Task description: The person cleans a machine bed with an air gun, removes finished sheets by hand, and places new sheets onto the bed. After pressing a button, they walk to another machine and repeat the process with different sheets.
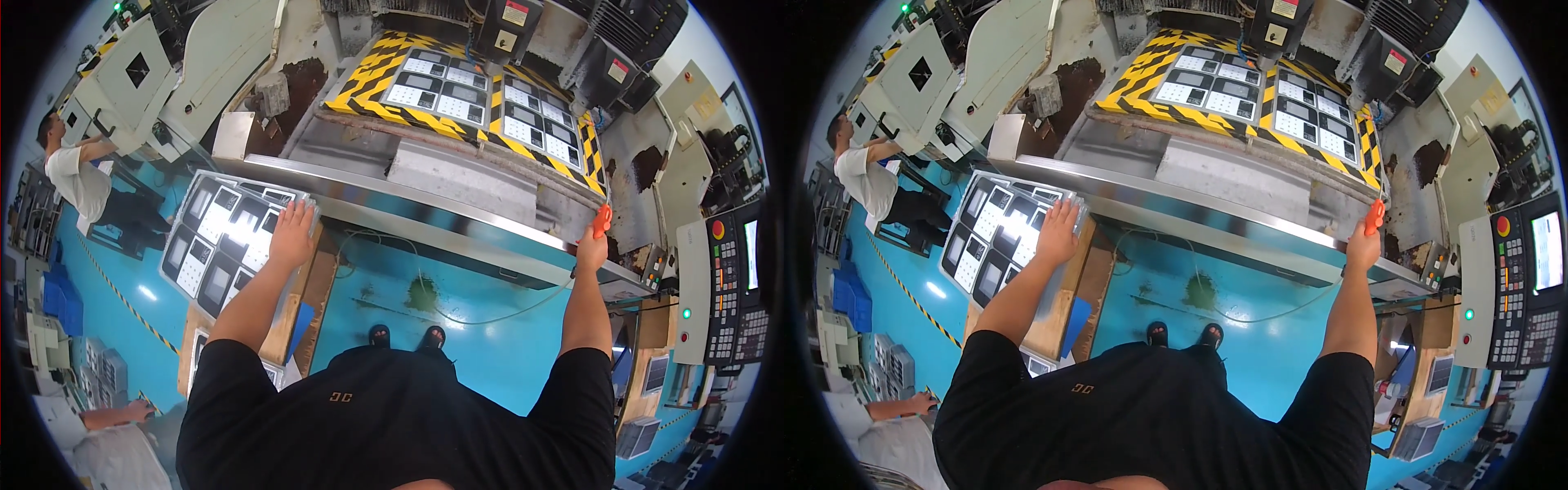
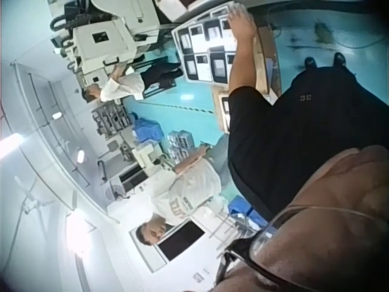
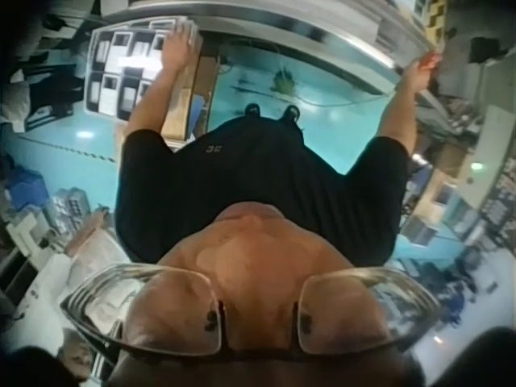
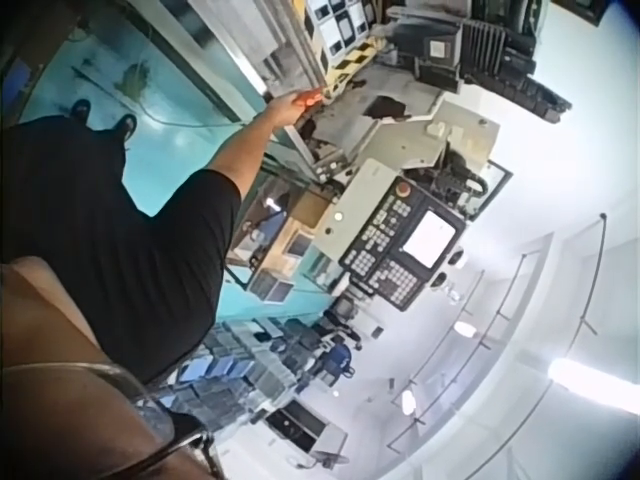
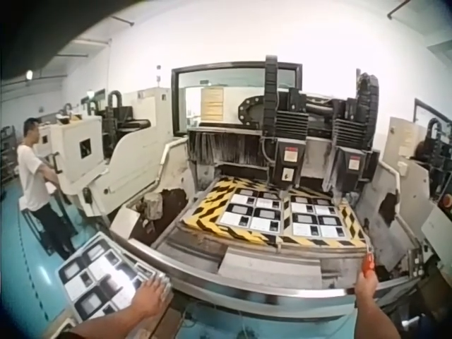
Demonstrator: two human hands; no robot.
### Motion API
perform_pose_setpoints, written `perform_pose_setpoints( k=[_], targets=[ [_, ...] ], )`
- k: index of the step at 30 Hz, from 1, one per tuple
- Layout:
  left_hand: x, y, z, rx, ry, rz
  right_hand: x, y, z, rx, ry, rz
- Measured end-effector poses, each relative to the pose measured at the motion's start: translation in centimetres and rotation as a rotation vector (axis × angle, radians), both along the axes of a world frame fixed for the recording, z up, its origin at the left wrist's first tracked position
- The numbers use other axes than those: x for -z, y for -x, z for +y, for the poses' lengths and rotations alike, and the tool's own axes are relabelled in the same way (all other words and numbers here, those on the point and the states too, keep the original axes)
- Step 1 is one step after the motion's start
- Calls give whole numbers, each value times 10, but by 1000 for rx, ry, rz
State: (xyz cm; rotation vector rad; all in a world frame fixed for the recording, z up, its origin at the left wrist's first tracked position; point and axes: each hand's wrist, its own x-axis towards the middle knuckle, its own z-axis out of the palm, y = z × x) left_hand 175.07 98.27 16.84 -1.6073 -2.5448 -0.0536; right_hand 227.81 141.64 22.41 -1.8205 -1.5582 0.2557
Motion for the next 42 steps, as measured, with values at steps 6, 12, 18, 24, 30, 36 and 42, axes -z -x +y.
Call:
perform_pose_setpoints(
  k=[6,12,18,24,30,36,42],
  targets=[
    [5,2,-2,24,-77,-14,-2,3,-2,9,-12,-1],
    [5,2,0,33,-87,-8,-1,0,-1,10,-17,-8],
    [5,2,-3,38,-80,-5,-3,5,-3,13,-22,-28],
    [3,1,-1,35,-68,-5,-4,5,-5,15,-35,-21],
    [4,1,-1,26,-52,-9,-7,5,-4,16,9,-4],
    [1,0,2,2,-2,-5,-6,4,-2,23,21,-13],
    [3,0,1,31,-55,-12,-7,3,-2,18,24,-3]
  ],
)
